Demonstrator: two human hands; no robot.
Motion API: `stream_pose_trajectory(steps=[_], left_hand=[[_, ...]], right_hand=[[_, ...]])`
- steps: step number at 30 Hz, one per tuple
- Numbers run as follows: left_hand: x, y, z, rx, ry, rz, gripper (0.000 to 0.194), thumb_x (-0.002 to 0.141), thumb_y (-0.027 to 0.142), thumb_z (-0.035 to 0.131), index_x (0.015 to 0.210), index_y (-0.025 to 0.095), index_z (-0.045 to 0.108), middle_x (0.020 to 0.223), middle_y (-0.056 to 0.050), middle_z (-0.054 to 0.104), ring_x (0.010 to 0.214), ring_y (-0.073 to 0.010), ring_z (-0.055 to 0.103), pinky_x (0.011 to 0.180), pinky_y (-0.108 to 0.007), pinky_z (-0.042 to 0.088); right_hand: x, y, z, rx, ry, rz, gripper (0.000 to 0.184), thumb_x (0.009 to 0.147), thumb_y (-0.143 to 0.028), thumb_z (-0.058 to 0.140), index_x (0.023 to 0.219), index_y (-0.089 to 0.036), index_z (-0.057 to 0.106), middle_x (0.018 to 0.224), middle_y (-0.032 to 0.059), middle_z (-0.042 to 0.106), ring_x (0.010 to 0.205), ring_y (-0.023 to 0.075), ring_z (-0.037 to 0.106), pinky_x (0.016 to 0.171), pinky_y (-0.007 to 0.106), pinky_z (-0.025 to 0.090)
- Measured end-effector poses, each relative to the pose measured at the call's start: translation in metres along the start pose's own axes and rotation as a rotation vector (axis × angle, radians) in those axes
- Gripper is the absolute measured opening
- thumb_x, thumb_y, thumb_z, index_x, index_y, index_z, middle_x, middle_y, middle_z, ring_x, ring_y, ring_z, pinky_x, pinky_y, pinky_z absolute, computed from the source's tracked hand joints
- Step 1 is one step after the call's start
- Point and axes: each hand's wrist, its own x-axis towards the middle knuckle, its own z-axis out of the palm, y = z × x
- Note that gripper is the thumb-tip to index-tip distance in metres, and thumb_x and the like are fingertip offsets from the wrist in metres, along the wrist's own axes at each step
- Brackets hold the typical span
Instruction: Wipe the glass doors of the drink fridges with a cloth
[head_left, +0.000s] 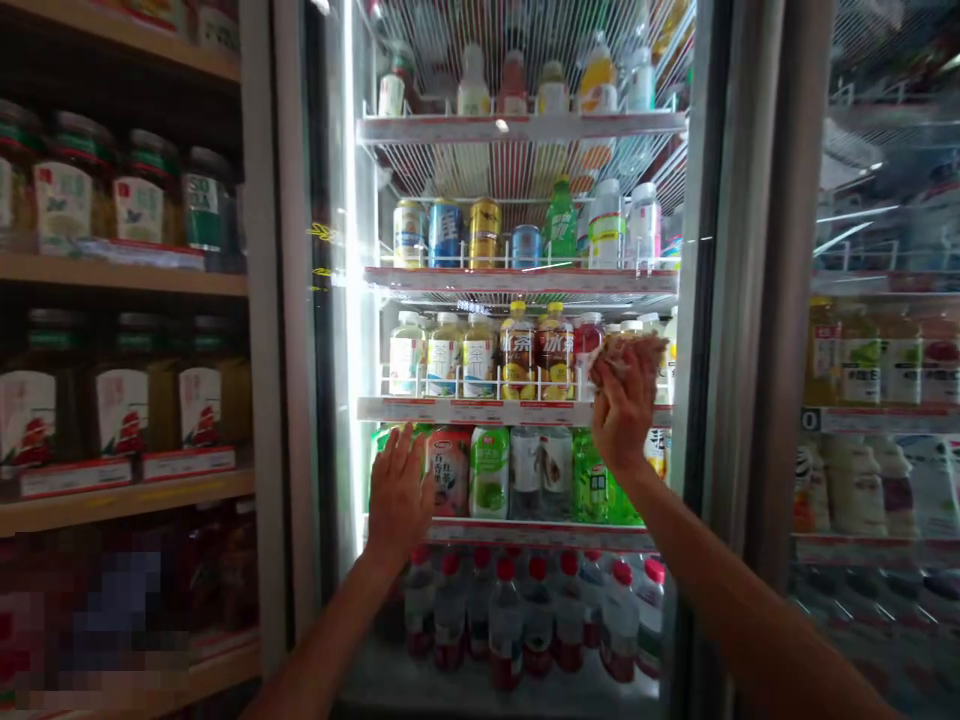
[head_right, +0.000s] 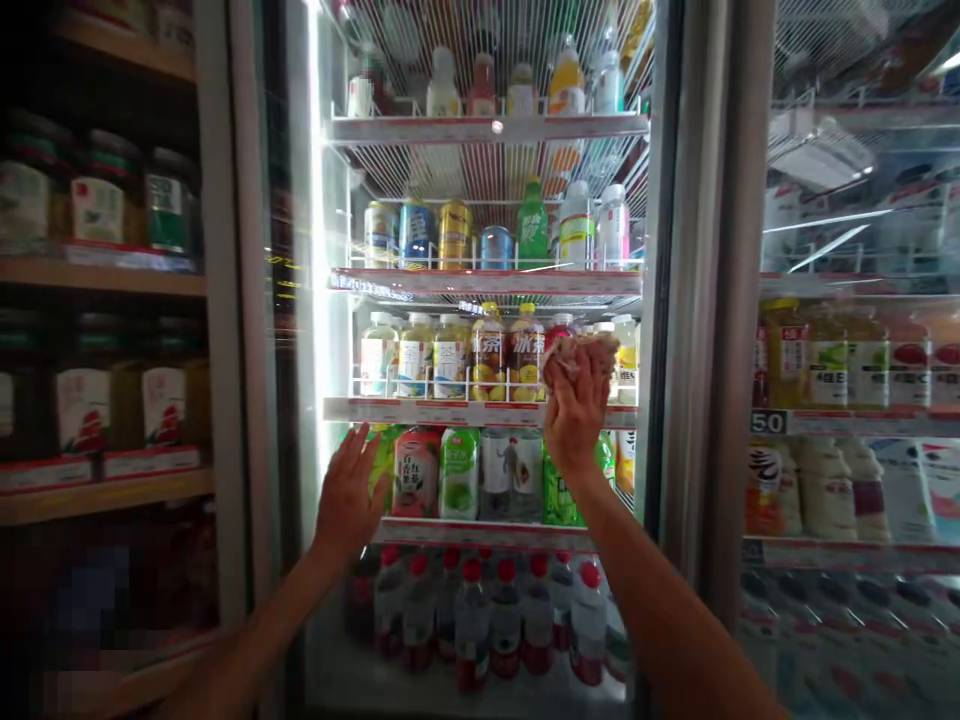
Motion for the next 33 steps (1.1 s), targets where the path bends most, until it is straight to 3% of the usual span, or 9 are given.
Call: stream_pose_trajectory(steps=[4, 7, 12, 14, 16, 20, 22, 28, 33], left_hand=[[0.013, 0.003, -0.003, 0.016, -0.022, 0.060, 0.054, 0.083, 0.018, 0.041, 0.136, 0.021, 0.030, 0.141, -0.009, 0.034, 0.133, -0.0256, 0.025, 0.107, -0.049, 0.026], [0.025, -0.005, -0.005, 0.007, 0.013, 0.005, 0.052, 0.084, 0.021, 0.041, 0.135, 0.020, 0.032, 0.142, -0.009, 0.033, 0.133, -0.0267, 0.024, 0.105, -0.050, 0.027], [0.031, -0.025, -0.004, -0.028, 0.048, -0.081, 0.053, 0.085, 0.023, 0.039, 0.137, 0.019, 0.028, 0.142, -0.010, 0.032, 0.134, -0.0268, 0.023, 0.106, -0.049, 0.028], [0.030, -0.026, -0.002, -0.037, 0.059, -0.089, 0.054, 0.085, 0.023, 0.040, 0.137, 0.020, 0.027, 0.144, -0.009, 0.029, 0.135, -0.0266, 0.020, 0.107, -0.049, 0.027], [0.029, -0.025, -0.001, -0.031, 0.068, -0.094, 0.054, 0.084, 0.022, 0.041, 0.137, 0.020, 0.028, 0.144, -0.008, 0.029, 0.135, -0.0264, 0.019, 0.108, -0.048, 0.026], [0.032, -0.026, -0.005, -0.015, 0.049, -0.081, 0.052, 0.084, 0.021, 0.039, 0.135, 0.018, 0.030, 0.141, -0.010, 0.035, 0.133, -0.0255, 0.024, 0.108, -0.047, 0.026], [0.036, -0.029, -0.009, -0.004, 0.045, -0.092, 0.051, 0.084, 0.022, 0.039, 0.134, 0.018, 0.032, 0.141, -0.010, 0.035, 0.133, -0.0256, 0.025, 0.107, -0.047, 0.026], [0.041, -0.040, -0.013, 0.002, 0.022, -0.096, 0.047, 0.083, 0.023, 0.039, 0.130, 0.017, 0.038, 0.141, -0.011, 0.035, 0.133, -0.0257, 0.025, 0.106, -0.047, 0.027], [0.049, -0.041, -0.016, 0.064, 0.028, -0.125, 0.044, 0.085, 0.024, 0.036, 0.128, 0.015, 0.041, 0.136, -0.013, 0.041, 0.129, -0.0258, 0.032, 0.105, -0.048, 0.028]], right_hand=[[-0.019, -0.060, 0.018, 0.091, -0.275, -0.296, 0.044, 0.081, -0.016, 0.048, 0.122, -0.032, 0.050, 0.139, 0.0005, 0.039, 0.134, 0.0222, 0.024, 0.108, 0.047, 0.028], [-0.035, -0.070, 0.013, 0.109, -0.406, -0.461, 0.044, 0.080, -0.016, 0.051, 0.120, -0.034, 0.051, 0.137, -0.0009, 0.043, 0.132, 0.0200, 0.027, 0.109, 0.045, 0.026], [-0.004, 0.004, -0.006, -0.066, -0.013, -0.035, 0.044, 0.082, -0.013, 0.045, 0.123, -0.028, 0.050, 0.141, 0.0046, 0.036, 0.132, 0.0263, 0.028, 0.104, 0.055, 0.027], [0.011, 0.011, -0.001, -0.054, 0.098, 0.057, 0.042, 0.082, -0.014, 0.044, 0.122, -0.024, 0.051, 0.141, 0.0056, 0.035, 0.132, 0.0280, 0.026, 0.104, 0.056, 0.028], [0.015, -0.010, 0.011, -0.006, 0.043, -0.001, 0.040, 0.082, -0.015, 0.044, 0.121, -0.024, 0.052, 0.141, 0.0048, 0.035, 0.133, 0.0269, 0.025, 0.106, 0.053, 0.028], [-0.003, -0.075, 0.030, 0.061, -0.296, -0.311, 0.041, 0.082, -0.019, 0.049, 0.121, -0.029, 0.051, 0.139, 0.0016, 0.038, 0.133, 0.0228, 0.025, 0.108, 0.046, 0.026], [-0.009, -0.080, 0.028, 0.066, -0.378, -0.400, 0.043, 0.082, -0.020, 0.050, 0.123, -0.032, 0.049, 0.140, -0.0009, 0.038, 0.133, 0.0216, 0.026, 0.109, 0.045, 0.024], [0.020, -0.017, 0.015, -0.049, 0.033, 0.033, 0.045, 0.083, -0.016, 0.042, 0.127, -0.028, 0.046, 0.144, 0.0021, 0.029, 0.134, 0.0272, 0.023, 0.106, 0.054, 0.023], [0.021, -0.066, 0.035, -0.027, -0.128, -0.098, 0.042, 0.082, -0.018, 0.046, 0.123, -0.027, 0.050, 0.142, 0.0039, 0.033, 0.134, 0.0253, 0.023, 0.107, 0.049, 0.026]])
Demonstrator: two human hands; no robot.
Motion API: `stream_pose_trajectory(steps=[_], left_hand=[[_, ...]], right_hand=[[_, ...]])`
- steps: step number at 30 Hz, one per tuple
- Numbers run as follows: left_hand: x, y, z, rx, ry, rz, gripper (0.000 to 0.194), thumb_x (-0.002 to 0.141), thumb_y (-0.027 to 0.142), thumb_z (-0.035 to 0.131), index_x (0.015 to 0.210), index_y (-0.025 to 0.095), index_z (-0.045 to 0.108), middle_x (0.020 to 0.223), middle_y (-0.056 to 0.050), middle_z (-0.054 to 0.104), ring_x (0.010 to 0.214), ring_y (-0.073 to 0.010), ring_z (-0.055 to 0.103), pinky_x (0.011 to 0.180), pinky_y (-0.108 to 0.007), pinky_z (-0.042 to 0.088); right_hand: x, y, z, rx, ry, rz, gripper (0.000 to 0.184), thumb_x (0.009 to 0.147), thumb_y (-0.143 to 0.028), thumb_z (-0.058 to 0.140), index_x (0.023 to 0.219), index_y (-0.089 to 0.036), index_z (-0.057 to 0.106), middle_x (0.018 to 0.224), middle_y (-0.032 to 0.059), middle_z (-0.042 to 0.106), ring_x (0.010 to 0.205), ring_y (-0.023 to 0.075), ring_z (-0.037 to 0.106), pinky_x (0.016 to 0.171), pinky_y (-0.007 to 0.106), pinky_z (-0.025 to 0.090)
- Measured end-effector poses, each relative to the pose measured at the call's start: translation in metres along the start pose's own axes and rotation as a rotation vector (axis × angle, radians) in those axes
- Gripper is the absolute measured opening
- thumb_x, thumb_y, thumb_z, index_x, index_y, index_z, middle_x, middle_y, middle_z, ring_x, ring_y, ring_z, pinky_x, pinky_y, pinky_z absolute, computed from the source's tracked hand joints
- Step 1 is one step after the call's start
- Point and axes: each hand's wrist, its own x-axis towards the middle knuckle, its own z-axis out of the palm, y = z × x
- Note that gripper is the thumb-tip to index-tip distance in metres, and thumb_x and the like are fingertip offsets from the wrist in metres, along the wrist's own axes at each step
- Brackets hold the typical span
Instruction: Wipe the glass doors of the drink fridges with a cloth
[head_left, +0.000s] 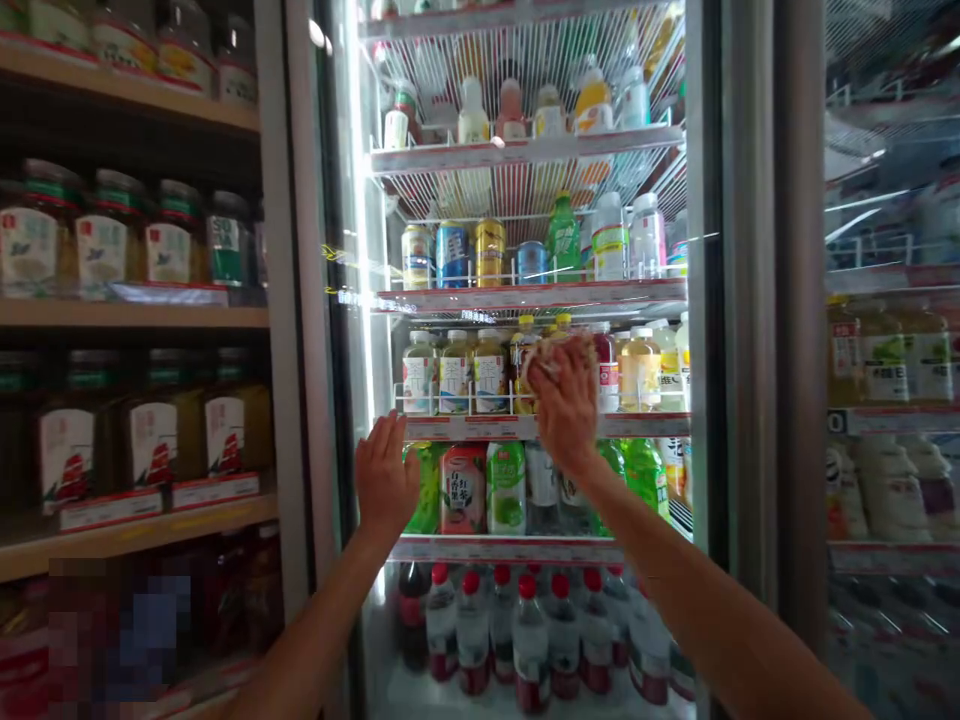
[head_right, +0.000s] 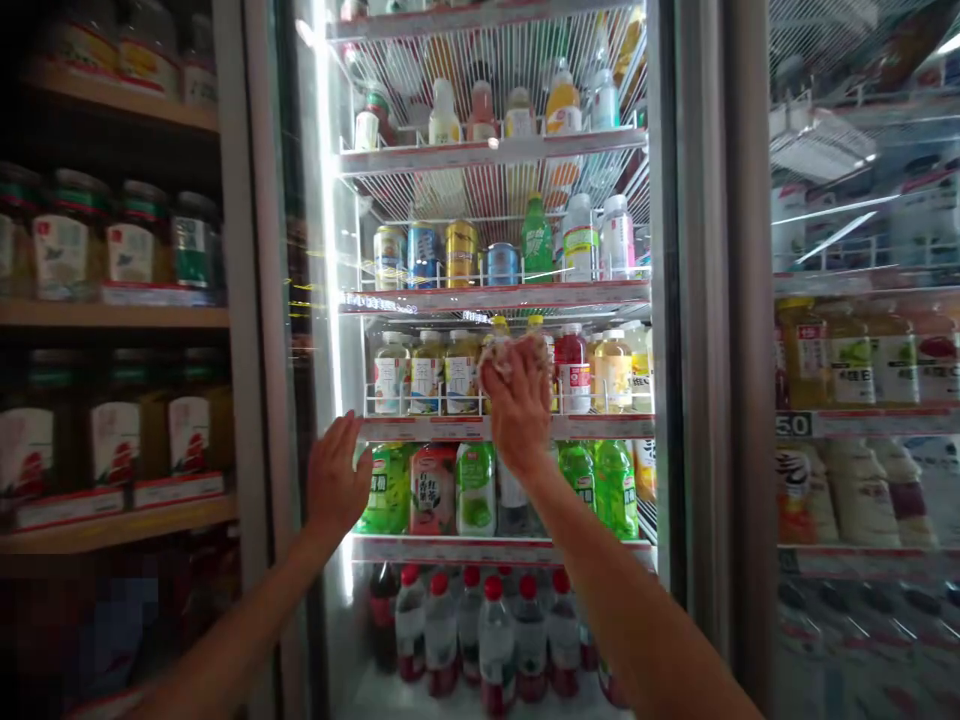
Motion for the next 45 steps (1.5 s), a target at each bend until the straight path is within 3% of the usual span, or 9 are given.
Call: stream_pose_trajectory(steps=[4, 8, 11, 16, 18, 24, 32, 40, 45], left_hand=[[0.010, -0.001, -0.002, 0.012, 0.010, -0.052, 0.046, 0.084, 0.025, 0.037, 0.128, 0.012, 0.041, 0.137, -0.015, 0.039, 0.129, -0.0259, 0.032, 0.105, -0.045, 0.028], [0.012, -0.006, -0.005, 0.008, -0.030, -0.015, 0.046, 0.084, 0.025, 0.037, 0.128, 0.012, 0.042, 0.138, -0.015, 0.037, 0.131, -0.0257, 0.029, 0.105, -0.046, 0.026], [0.020, -0.006, -0.009, 0.015, -0.022, -0.001, 0.046, 0.085, 0.025, 0.036, 0.128, 0.013, 0.041, 0.140, -0.014, 0.035, 0.131, -0.0257, 0.028, 0.105, -0.047, 0.026], [0.045, 0.009, -0.016, 0.056, -0.063, 0.031, 0.047, 0.084, 0.025, 0.034, 0.129, 0.011, 0.040, 0.141, -0.014, 0.033, 0.132, -0.0266, 0.026, 0.104, -0.050, 0.025], [0.051, 0.013, -0.017, 0.070, -0.091, 0.043, 0.047, 0.084, 0.025, 0.034, 0.129, 0.013, 0.040, 0.141, -0.013, 0.035, 0.131, -0.0259, 0.029, 0.105, -0.051, 0.024], [0.050, 0.011, -0.013, 0.072, -0.078, 0.084, 0.046, 0.084, 0.025, 0.033, 0.127, 0.012, 0.043, 0.139, -0.013, 0.038, 0.129, -0.0259, 0.032, 0.104, -0.050, 0.024], [0.050, 0.012, -0.010, 0.018, -0.034, 0.051, 0.044, 0.084, 0.026, 0.034, 0.126, 0.014, 0.043, 0.139, -0.013, 0.038, 0.130, -0.0255, 0.031, 0.105, -0.049, 0.023], [0.026, -0.029, -0.016, 0.027, -0.020, -0.080, 0.045, 0.084, 0.025, 0.036, 0.128, 0.013, 0.041, 0.139, -0.015, 0.037, 0.129, -0.0248, 0.033, 0.104, -0.048, 0.028], [-0.014, -0.045, -0.020, 0.080, -0.122, -0.032, 0.045, 0.083, 0.022, 0.036, 0.127, 0.014, 0.042, 0.139, -0.014, 0.037, 0.129, -0.0255, 0.033, 0.104, -0.050, 0.028]], right_hand=[[-0.016, -0.013, -0.005, 0.046, -0.207, -0.270, 0.044, 0.080, -0.017, 0.049, 0.122, -0.031, 0.049, 0.140, 0.0009, 0.037, 0.133, 0.0214, 0.025, 0.109, 0.045, 0.024], [-0.007, 0.043, -0.020, -0.024, 0.036, 0.061, 0.043, 0.084, -0.019, 0.042, 0.125, -0.029, 0.047, 0.141, 0.0040, 0.034, 0.133, 0.0257, 0.024, 0.106, 0.054, 0.023], [0.009, 0.049, -0.014, -0.020, 0.182, 0.201, 0.043, 0.084, -0.018, 0.038, 0.126, -0.024, 0.047, 0.142, 0.0067, 0.033, 0.133, 0.0276, 0.022, 0.105, 0.056, 0.023], [0.007, -0.015, 0.005, 0.029, -0.128, -0.241, 0.041, 0.083, -0.020, 0.046, 0.122, -0.030, 0.050, 0.139, 0.0015, 0.038, 0.133, 0.0219, 0.025, 0.109, 0.045, 0.026], [0.004, -0.010, 0.000, 0.009, -0.177, -0.301, 0.042, 0.083, -0.020, 0.046, 0.123, -0.032, 0.049, 0.138, -0.0006, 0.039, 0.132, 0.0203, 0.026, 0.109, 0.044, 0.025], [0.035, 0.075, -0.019, -0.090, 0.216, 0.226, 0.040, 0.084, -0.018, 0.039, 0.122, -0.021, 0.051, 0.138, 0.0084, 0.038, 0.132, 0.0265, 0.026, 0.104, 0.055, 0.027], [0.020, -0.018, 0.010, 0.069, -0.151, -0.302, 0.041, 0.083, -0.020, 0.046, 0.122, -0.031, 0.049, 0.138, -0.0010, 0.041, 0.133, 0.0190, 0.026, 0.110, 0.043, 0.025], [0.042, -0.013, 0.019, 0.091, 0.027, 0.050, 0.046, 0.083, -0.016, 0.043, 0.127, -0.029, 0.044, 0.142, 0.0014, 0.032, 0.135, 0.0256, 0.021, 0.108, 0.054, 0.021], [-0.022, -0.098, 0.040, 0.244, -0.279, -0.457, 0.039, 0.080, -0.017, 0.050, 0.119, -0.024, 0.052, 0.138, 0.0035, 0.041, 0.132, 0.0224, 0.026, 0.110, 0.047, 0.025]])
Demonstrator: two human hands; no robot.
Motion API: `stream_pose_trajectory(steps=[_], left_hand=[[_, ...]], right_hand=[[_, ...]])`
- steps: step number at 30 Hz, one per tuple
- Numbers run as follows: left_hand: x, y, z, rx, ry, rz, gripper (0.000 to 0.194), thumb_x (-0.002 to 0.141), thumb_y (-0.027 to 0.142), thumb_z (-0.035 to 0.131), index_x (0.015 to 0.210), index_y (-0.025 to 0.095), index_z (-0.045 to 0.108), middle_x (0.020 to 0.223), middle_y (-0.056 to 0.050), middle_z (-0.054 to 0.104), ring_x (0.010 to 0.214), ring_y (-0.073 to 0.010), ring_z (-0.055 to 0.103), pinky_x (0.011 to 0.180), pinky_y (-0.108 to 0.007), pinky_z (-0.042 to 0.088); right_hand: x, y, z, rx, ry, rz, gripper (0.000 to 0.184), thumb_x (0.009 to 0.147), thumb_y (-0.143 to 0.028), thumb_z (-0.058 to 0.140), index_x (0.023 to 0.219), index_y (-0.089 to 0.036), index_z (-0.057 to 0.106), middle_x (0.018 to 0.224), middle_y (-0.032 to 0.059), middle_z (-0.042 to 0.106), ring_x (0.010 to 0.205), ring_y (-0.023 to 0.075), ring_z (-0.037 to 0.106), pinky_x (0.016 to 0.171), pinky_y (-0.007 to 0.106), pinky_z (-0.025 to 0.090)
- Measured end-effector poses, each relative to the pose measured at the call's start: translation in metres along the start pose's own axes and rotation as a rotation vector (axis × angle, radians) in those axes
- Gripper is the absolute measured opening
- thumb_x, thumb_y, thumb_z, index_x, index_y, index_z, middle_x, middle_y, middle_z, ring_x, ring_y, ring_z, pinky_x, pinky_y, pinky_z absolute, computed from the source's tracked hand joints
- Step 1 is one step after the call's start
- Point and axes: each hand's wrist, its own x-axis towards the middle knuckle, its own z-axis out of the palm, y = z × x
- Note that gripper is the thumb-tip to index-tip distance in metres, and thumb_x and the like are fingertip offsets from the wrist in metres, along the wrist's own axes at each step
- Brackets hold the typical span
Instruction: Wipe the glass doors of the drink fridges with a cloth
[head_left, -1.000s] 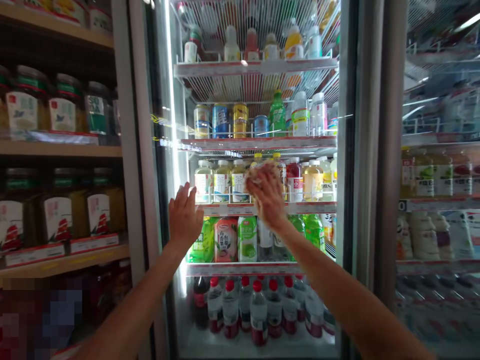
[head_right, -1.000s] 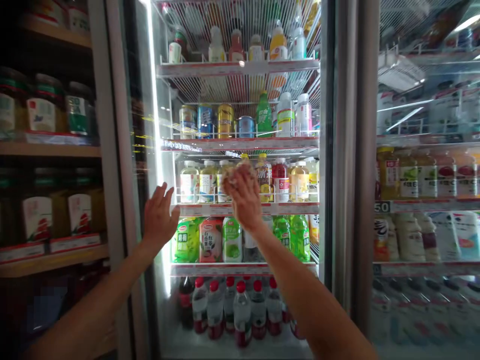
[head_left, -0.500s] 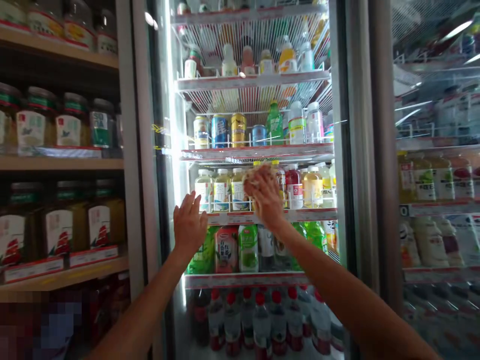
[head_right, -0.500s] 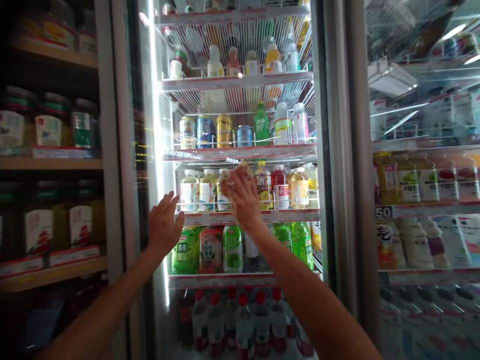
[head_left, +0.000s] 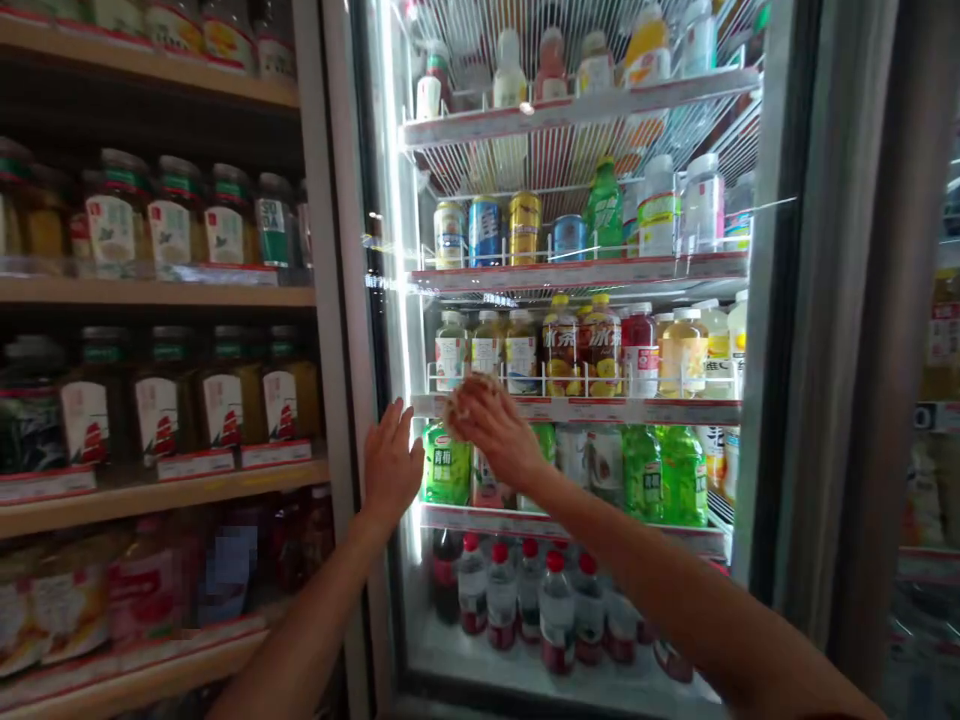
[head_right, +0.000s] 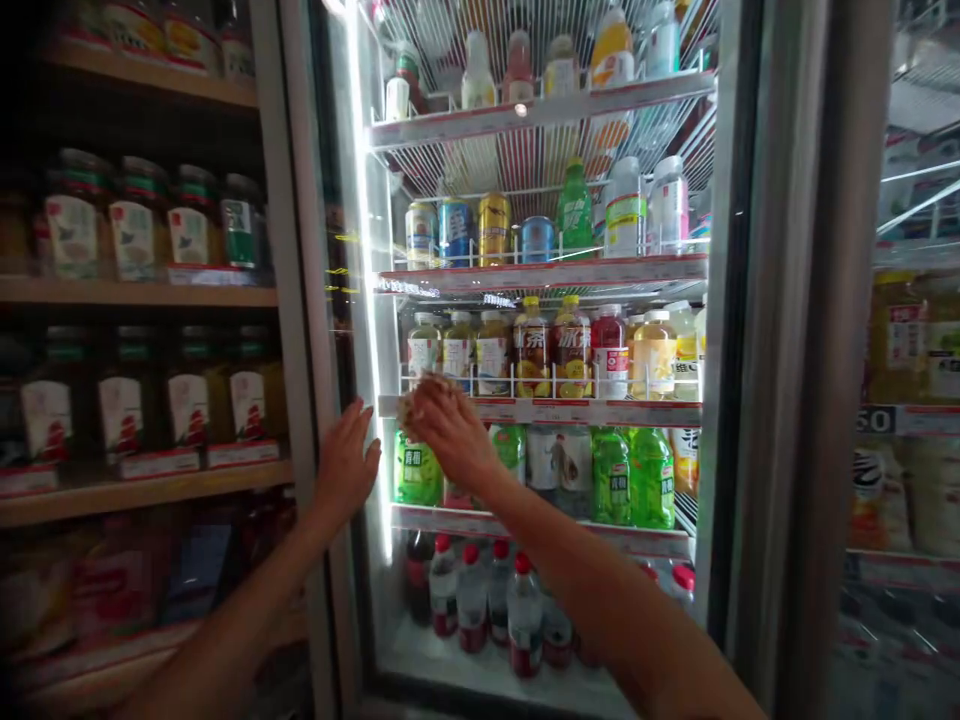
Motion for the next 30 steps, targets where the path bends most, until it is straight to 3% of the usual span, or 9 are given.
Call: stream_pose_trajectory(steps=[2, 3, 7, 10, 14, 16, 18, 23, 30], left_hand=[[-0.015, -0.006, -0.002, 0.018, -0.045, 0.000, 0.045, 0.082, 0.020, 0.036, 0.127, 0.013, 0.042, 0.138, -0.014, 0.038, 0.129, -0.0254, 0.033, 0.104, -0.050, 0.027], [-0.022, -0.009, -0.003, 0.025, -0.061, -0.013, 0.046, 0.081, 0.019, 0.037, 0.126, 0.013, 0.042, 0.138, -0.014, 0.038, 0.129, -0.0253, 0.034, 0.105, -0.049, 0.027], [-0.044, -0.022, -0.009, 0.027, -0.090, -0.110, 0.047, 0.080, 0.018, 0.039, 0.127, 0.012, 0.041, 0.139, -0.014, 0.037, 0.130, -0.0248, 0.033, 0.106, -0.048, 0.027], [-0.061, -0.033, -0.012, 0.017, -0.095, -0.177, 0.049, 0.079, 0.017, 0.040, 0.128, 0.011, 0.039, 0.139, -0.014, 0.036, 0.130, -0.0238, 0.031, 0.106, -0.047, 0.027], [-0.089, -0.044, -0.013, 0.005, -0.113, -0.267, 0.051, 0.077, 0.017, 0.041, 0.128, 0.013, 0.040, 0.138, -0.015, 0.038, 0.129, -0.0254, 0.033, 0.105, -0.048, 0.029], [-0.102, -0.044, -0.011, -0.020, -0.131, -0.284, 0.050, 0.077, 0.017, 0.041, 0.127, 0.013, 0.040, 0.138, -0.015, 0.038, 0.128, -0.0260, 0.034, 0.104, -0.049, 0.030], [-0.111, -0.038, -0.007, -0.048, -0.146, -0.281, 0.049, 0.078, 0.018, 0.041, 0.127, 0.012, 0.040, 0.138, -0.016, 0.038, 0.128, -0.0258, 0.034, 0.105, -0.048, 0.031], [-0.114, 0.007, 0.008, -0.123, -0.152, -0.153, 0.048, 0.082, 0.017, 0.039, 0.130, 0.012, 0.036, 0.140, -0.016, 0.034, 0.132, -0.0244, 0.028, 0.107, -0.048, 0.027], [-0.123, 0.073, 0.029, -0.190, -0.177, 0.010, 0.053, 0.081, 0.016, 0.042, 0.133, 0.015, 0.032, 0.143, -0.013, 0.030, 0.134, -0.0248, 0.021, 0.108, -0.048, 0.026]], right_hand=[[0.001, -0.018, 0.009, 0.037, -0.069, -0.131, 0.036, 0.081, -0.017, 0.049, 0.115, -0.025, 0.054, 0.135, 0.0021, 0.044, 0.128, 0.0219, 0.033, 0.109, 0.045, 0.027], [0.008, -0.019, 0.009, 0.043, -0.075, -0.121, 0.036, 0.081, -0.016, 0.049, 0.115, -0.025, 0.054, 0.136, 0.0017, 0.044, 0.127, 0.0224, 0.035, 0.108, 0.046, 0.027], [0.060, 0.001, 0.008, 0.052, 0.021, 0.182, 0.040, 0.082, -0.013, 0.045, 0.120, -0.024, 0.050, 0.141, 0.0036, 0.037, 0.132, 0.0257, 0.026, 0.110, 0.052, 0.020], [0.068, -0.014, 0.025, 0.110, 0.028, 0.129, 0.040, 0.083, -0.014, 0.044, 0.122, -0.023, 0.049, 0.142, 0.0037, 0.035, 0.135, 0.0234, 0.020, 0.112, 0.051, 0.016], [0.000, -0.076, 0.051, 0.201, -0.104, -0.136, 0.035, 0.081, -0.014, 0.049, 0.115, -0.020, 0.055, 0.133, 0.0060, 0.047, 0.130, 0.0228, 0.031, 0.110, 0.048, 0.023], [-0.035, -0.092, 0.051, 0.231, -0.146, -0.214, 0.033, 0.080, -0.015, 0.052, 0.111, -0.022, 0.057, 0.129, 0.0043, 0.051, 0.125, 0.0217, 0.038, 0.107, 0.046, 0.029], [-0.054, -0.084, 0.042, 0.203, -0.148, -0.158, 0.033, 0.080, -0.016, 0.052, 0.112, -0.024, 0.057, 0.131, 0.0035, 0.049, 0.124, 0.0224, 0.039, 0.106, 0.047, 0.030], [-0.073, -0.032, 0.006, 0.045, -0.038, 0.241, 0.044, 0.083, -0.018, 0.047, 0.125, -0.030, 0.047, 0.141, 0.0024, 0.036, 0.133, 0.0238, 0.025, 0.108, 0.052, 0.020], [-0.167, -0.035, -0.023, 0.062, -0.201, 0.020, 0.039, 0.079, -0.015, 0.051, 0.114, -0.031, 0.056, 0.127, 0.0007, 0.054, 0.121, 0.0191, 0.043, 0.107, 0.045, 0.028]])
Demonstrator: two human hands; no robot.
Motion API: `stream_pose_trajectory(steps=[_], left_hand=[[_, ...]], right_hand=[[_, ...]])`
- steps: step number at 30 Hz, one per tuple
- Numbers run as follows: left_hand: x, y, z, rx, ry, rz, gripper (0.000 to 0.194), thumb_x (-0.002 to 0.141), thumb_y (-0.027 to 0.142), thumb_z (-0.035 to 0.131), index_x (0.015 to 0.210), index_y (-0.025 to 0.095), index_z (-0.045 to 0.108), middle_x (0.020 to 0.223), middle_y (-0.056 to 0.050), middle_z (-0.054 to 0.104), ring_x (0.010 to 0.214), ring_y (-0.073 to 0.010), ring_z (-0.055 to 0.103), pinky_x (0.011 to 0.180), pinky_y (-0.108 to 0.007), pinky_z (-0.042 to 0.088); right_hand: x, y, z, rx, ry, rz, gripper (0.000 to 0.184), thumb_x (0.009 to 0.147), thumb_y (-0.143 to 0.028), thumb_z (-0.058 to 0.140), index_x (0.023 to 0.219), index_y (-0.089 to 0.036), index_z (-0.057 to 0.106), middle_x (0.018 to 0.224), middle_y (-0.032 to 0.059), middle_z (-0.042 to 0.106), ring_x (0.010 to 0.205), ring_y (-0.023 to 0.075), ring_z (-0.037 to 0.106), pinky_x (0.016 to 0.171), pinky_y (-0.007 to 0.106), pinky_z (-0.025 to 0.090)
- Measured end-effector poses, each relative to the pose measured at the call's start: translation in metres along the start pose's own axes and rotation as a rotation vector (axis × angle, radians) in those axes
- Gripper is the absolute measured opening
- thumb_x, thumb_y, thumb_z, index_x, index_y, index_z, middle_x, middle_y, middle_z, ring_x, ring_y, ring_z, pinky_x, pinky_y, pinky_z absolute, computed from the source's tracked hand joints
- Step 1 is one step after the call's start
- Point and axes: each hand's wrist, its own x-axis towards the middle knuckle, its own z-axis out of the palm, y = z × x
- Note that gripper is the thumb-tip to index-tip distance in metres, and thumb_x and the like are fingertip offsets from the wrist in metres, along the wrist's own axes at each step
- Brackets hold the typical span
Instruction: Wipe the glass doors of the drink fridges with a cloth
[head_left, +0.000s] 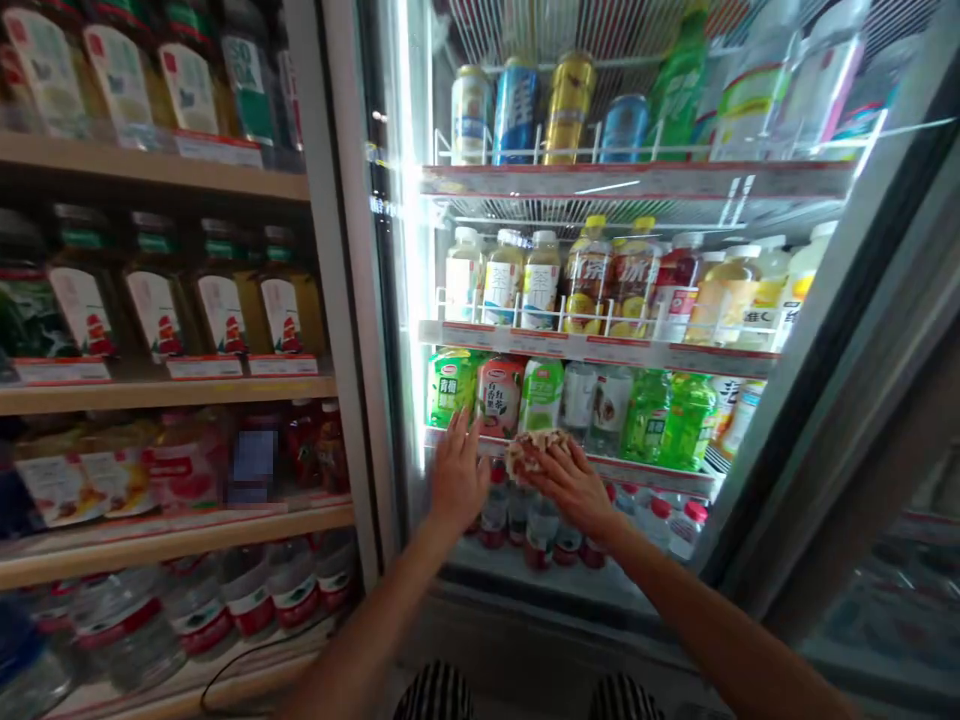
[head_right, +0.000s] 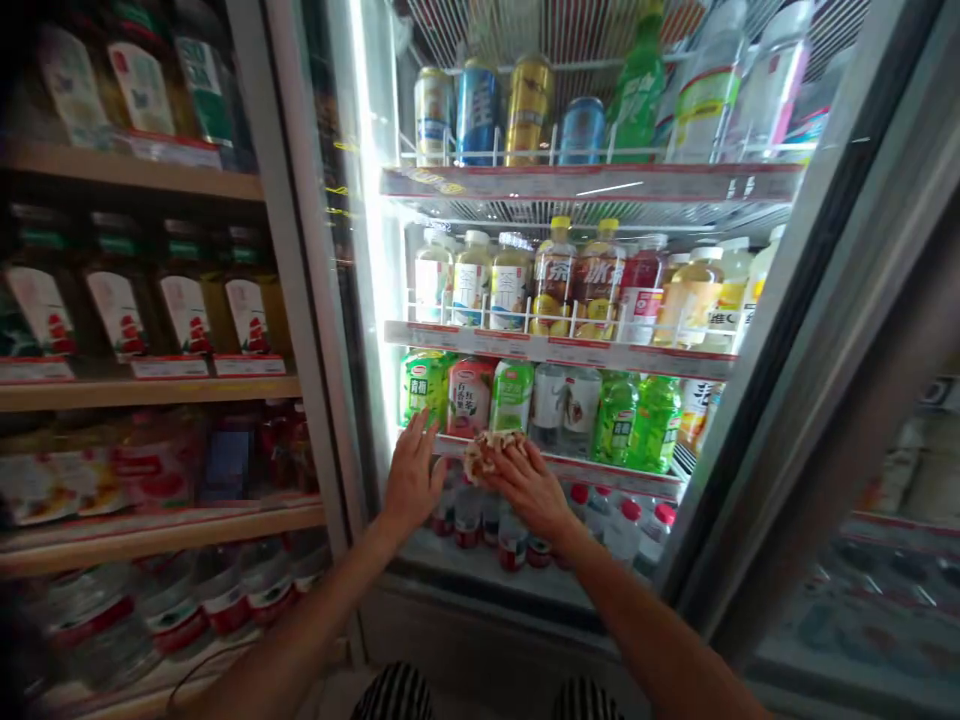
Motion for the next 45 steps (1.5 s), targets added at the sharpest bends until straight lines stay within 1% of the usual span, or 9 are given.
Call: stream_pose_trajectory(steps=[6, 13, 15, 20, 26, 28, 33, 40, 45], left_hand=[[-0.009, 0.029, 0.019, -0.018, 0.010, 0.022, 0.059, 0.080, 0.016, 0.044, 0.136, 0.018, 0.026, 0.145, -0.012, 0.024, 0.136, -0.0258, 0.017, 0.107, -0.050, 0.025], [-0.020, 0.057, 0.033, -0.034, -0.035, 0.112, 0.058, 0.080, 0.015, 0.043, 0.136, 0.019, 0.027, 0.144, -0.011, 0.028, 0.135, -0.0253, 0.019, 0.106, -0.049, 0.028], [-0.021, 0.066, 0.037, -0.042, -0.039, 0.154, 0.056, 0.080, 0.015, 0.042, 0.134, 0.018, 0.030, 0.143, -0.011, 0.031, 0.135, -0.0248, 0.020, 0.107, -0.048, 0.027], [-0.022, 0.089, 0.048, -0.077, -0.035, 0.195, 0.054, 0.080, 0.014, 0.043, 0.133, 0.016, 0.033, 0.142, -0.011, 0.033, 0.135, -0.0242, 0.020, 0.107, -0.046, 0.027], [-0.028, 0.097, 0.054, -0.089, -0.094, 0.198, 0.051, 0.080, 0.014, 0.042, 0.131, 0.015, 0.036, 0.142, -0.011, 0.032, 0.135, -0.0247, 0.018, 0.107, -0.046, 0.027], [-0.027, 0.099, 0.054, -0.090, -0.098, 0.208, 0.051, 0.080, 0.014, 0.041, 0.131, 0.015, 0.036, 0.142, -0.011, 0.032, 0.135, -0.0243, 0.018, 0.108, -0.047, 0.026], [-0.020, 0.107, 0.055, -0.076, -0.081, 0.216, 0.052, 0.080, 0.014, 0.042, 0.132, 0.014, 0.034, 0.143, -0.012, 0.030, 0.136, -0.0245, 0.016, 0.108, -0.047, 0.024], [-0.029, 0.101, 0.054, -0.048, -0.090, 0.211, 0.049, 0.080, 0.014, 0.043, 0.128, 0.011, 0.040, 0.141, -0.014, 0.032, 0.135, -0.0253, 0.018, 0.107, -0.046, 0.026], [-0.035, 0.100, 0.055, -0.050, -0.091, 0.200, 0.049, 0.080, 0.014, 0.043, 0.128, 0.012, 0.039, 0.142, -0.013, 0.032, 0.136, -0.0255, 0.017, 0.107, -0.047, 0.025]], right_hand=[[0.005, 0.062, -0.038, -0.188, 0.237, 0.390, 0.041, 0.081, -0.020, 0.049, 0.121, -0.031, 0.052, 0.140, 0.0029, 0.038, 0.134, 0.0252, 0.024, 0.107, 0.054, 0.024], [-0.088, 0.027, -0.027, -0.108, -0.040, 0.150, 0.035, 0.079, -0.018, 0.050, 0.108, -0.036, 0.060, 0.129, -0.0004, 0.051, 0.118, 0.0211, 0.048, 0.107, 0.049, 0.031], [-0.091, 0.041, -0.034, -0.128, -0.001, 0.194, 0.034, 0.079, -0.018, 0.051, 0.107, -0.035, 0.060, 0.133, 0.0004, 0.047, 0.120, 0.0222, 0.045, 0.106, 0.050, 0.031], [-0.082, 0.086, -0.055, -0.260, 0.302, 0.444, 0.050, 0.078, -0.013, 0.051, 0.123, -0.033, 0.049, 0.147, 0.0031, 0.025, 0.133, 0.0310, 0.024, 0.102, 0.058, 0.031], [-0.154, 0.057, -0.046, -0.250, 0.118, 0.460, 0.062, 0.077, -0.009, 0.048, 0.132, -0.037, 0.037, 0.147, 0.0030, 0.022, 0.133, 0.0303, 0.023, 0.102, 0.057, 0.033], [-0.153, 0.068, -0.052, -0.266, 0.142, 0.461, 0.061, 0.078, -0.009, 0.048, 0.131, -0.036, 0.037, 0.147, 0.0030, 0.022, 0.133, 0.0302, 0.024, 0.103, 0.058, 0.031], [-0.118, 0.119, -0.072, -0.306, 0.394, 0.603, 0.052, 0.082, -0.012, 0.043, 0.131, -0.030, 0.041, 0.148, 0.0044, 0.019, 0.133, 0.0302, 0.024, 0.102, 0.058, 0.030], [-0.174, 0.055, -0.046, -0.275, 0.229, 0.548, 0.049, 0.081, -0.009, 0.042, 0.126, -0.027, 0.047, 0.143, 0.0078, 0.031, 0.133, 0.0288, 0.025, 0.100, 0.054, 0.035], [-0.135, 0.067, -0.050, -0.306, 0.195, 0.513, 0.041, 0.081, -0.014, 0.048, 0.120, -0.026, 0.053, 0.144, 0.0078, 0.030, 0.133, 0.0285, 0.025, 0.104, 0.054, 0.028]])
